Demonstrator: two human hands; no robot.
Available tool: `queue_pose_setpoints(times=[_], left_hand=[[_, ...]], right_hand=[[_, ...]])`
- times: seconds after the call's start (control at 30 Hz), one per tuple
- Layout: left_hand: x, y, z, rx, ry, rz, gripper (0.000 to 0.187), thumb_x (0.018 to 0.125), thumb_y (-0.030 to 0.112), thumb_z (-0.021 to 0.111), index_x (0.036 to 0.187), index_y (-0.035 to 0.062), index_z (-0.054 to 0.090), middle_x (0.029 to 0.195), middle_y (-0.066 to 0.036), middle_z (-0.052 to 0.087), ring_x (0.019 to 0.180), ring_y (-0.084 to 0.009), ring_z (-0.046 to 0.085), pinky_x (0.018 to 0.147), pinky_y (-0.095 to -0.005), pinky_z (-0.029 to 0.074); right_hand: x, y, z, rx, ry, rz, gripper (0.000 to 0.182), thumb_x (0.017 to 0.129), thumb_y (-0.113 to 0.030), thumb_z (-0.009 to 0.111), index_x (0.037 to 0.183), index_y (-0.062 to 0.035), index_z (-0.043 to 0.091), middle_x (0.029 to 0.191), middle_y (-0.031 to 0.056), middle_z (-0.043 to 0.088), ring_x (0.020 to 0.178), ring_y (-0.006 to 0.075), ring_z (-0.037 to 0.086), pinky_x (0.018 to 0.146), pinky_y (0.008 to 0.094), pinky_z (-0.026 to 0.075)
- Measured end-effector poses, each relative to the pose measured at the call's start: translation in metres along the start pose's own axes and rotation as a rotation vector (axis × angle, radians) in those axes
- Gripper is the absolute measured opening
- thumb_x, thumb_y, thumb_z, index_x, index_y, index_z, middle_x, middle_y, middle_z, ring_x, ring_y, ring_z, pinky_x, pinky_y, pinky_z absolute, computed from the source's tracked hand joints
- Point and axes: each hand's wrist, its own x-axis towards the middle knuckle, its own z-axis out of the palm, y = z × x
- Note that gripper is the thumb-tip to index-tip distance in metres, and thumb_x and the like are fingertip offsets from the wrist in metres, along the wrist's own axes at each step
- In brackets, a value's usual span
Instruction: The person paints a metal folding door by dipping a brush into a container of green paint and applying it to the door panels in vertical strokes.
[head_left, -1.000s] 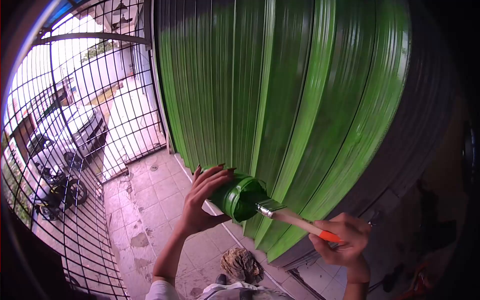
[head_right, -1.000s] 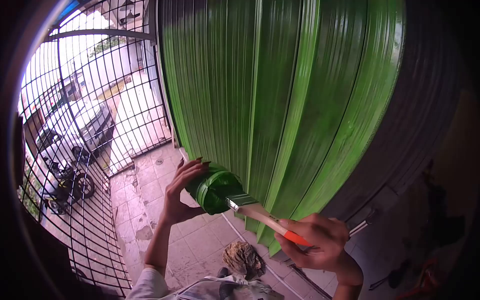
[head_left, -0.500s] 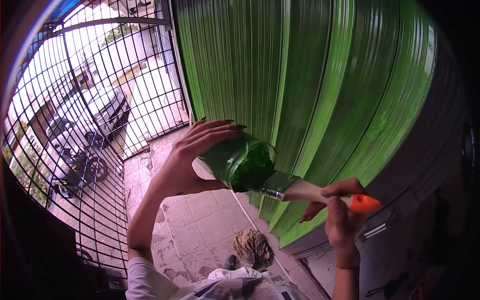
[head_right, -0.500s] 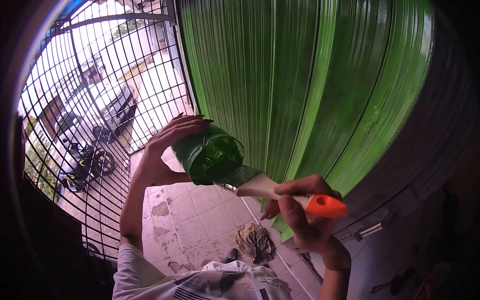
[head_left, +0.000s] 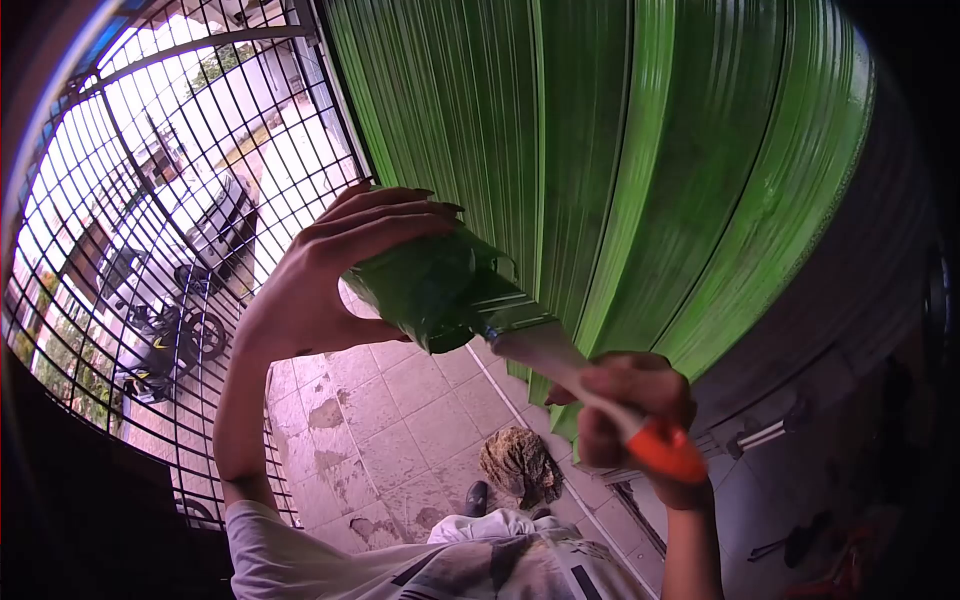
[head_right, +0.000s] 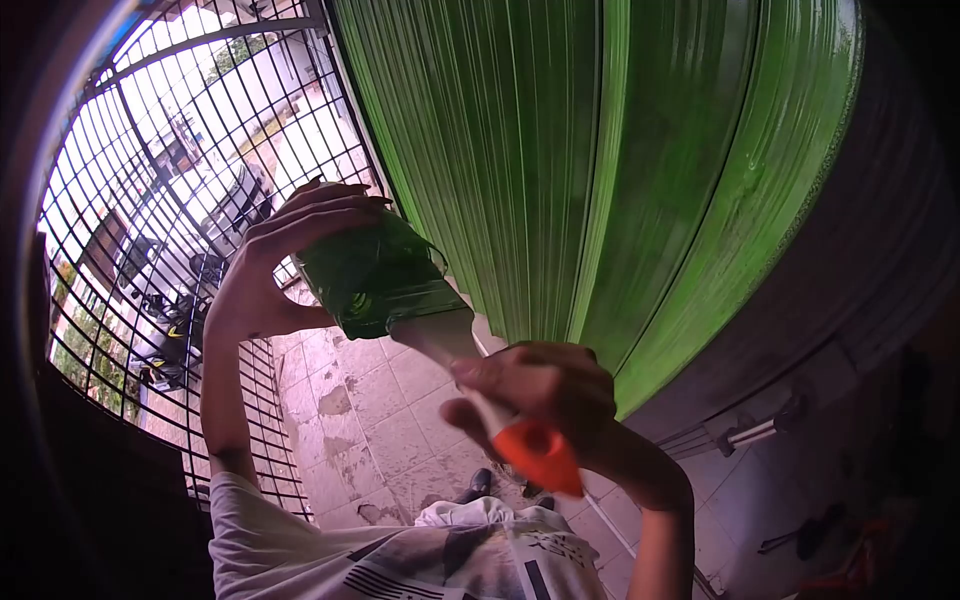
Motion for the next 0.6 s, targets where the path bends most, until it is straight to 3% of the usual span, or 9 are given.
queue_pose_setpoints(times=[0.03,0.23,0.37,0.47,0.6], left_hand=[[0.001,0.0,0.0,-0.013,-0.024,0.0,0.085,0.05,0.023,0.091,0.128,0.0113,0.059,0.131,-0.007,0.06,0.125,-0.0302,0.054,0.108,-0.0481,0.041],[-0.002,-0.001,0.006,-0.128,-0.007,-0.035,0.085,0.051,0.023,0.091,0.129,0.0092,0.059,0.131,-0.008,0.06,0.125,-0.0313,0.053,0.107,-0.0474,0.041],[-0.007,0.001,0.007,-0.138,0.004,-0.045,0.085,0.051,0.022,0.09,0.129,0.0089,0.058,0.132,-0.008,0.059,0.125,-0.0314,0.053,0.107,-0.0473,0.041],[-0.011,0.001,0.008,-0.154,0.009,-0.048,0.086,0.051,0.022,0.09,0.13,0.008,0.058,0.133,-0.008,0.059,0.125,-0.0316,0.053,0.107,-0.0473,0.041],[-0.015,-0.001,0.008,-0.194,0.005,-0.034,0.086,0.052,0.022,0.09,0.13,0.0063,0.057,0.133,-0.01,0.058,0.125,-0.0323,0.052,0.107,-0.0477,0.041]], right_hand=[[0.003,-0.004,-0.004,-0.066,-0.074,-0.058,0.028,0.082,-0.029,0.077,0.1,-0.0107,0.067,0.068,0.0012,0.066,0.052,0.0108,0.065,0.046,0.0256,0.053],[0.022,0.0,0.017,0.2,0.032,0.076,0.022,0.084,-0.018,0.075,0.094,-0.0033,0.062,0.077,0.0051,0.068,0.059,0.0121,0.068,0.05,0.0249,0.054],[0.038,0.004,0.016,0.121,-0.151,-0.081,0.021,0.085,-0.015,0.074,0.096,-0.0038,0.06,0.08,0.0053,0.07,0.063,0.0153,0.07,0.053,0.0264,0.054],[0.05,0.001,0.017,0.101,-0.251,-0.181,0.017,0.087,-0.012,0.069,0.095,-0.0003,0.06,0.083,0.0103,0.068,0.064,0.0154,0.069,0.055,0.0261,0.054],[0.055,0.001,0.022,0.055,-0.338,-0.173,0.021,0.084,-0.015,0.074,0.096,-0.0034,0.061,0.081,0.0075,0.069,0.063,0.0175,0.07,0.055,0.0267,0.053]])
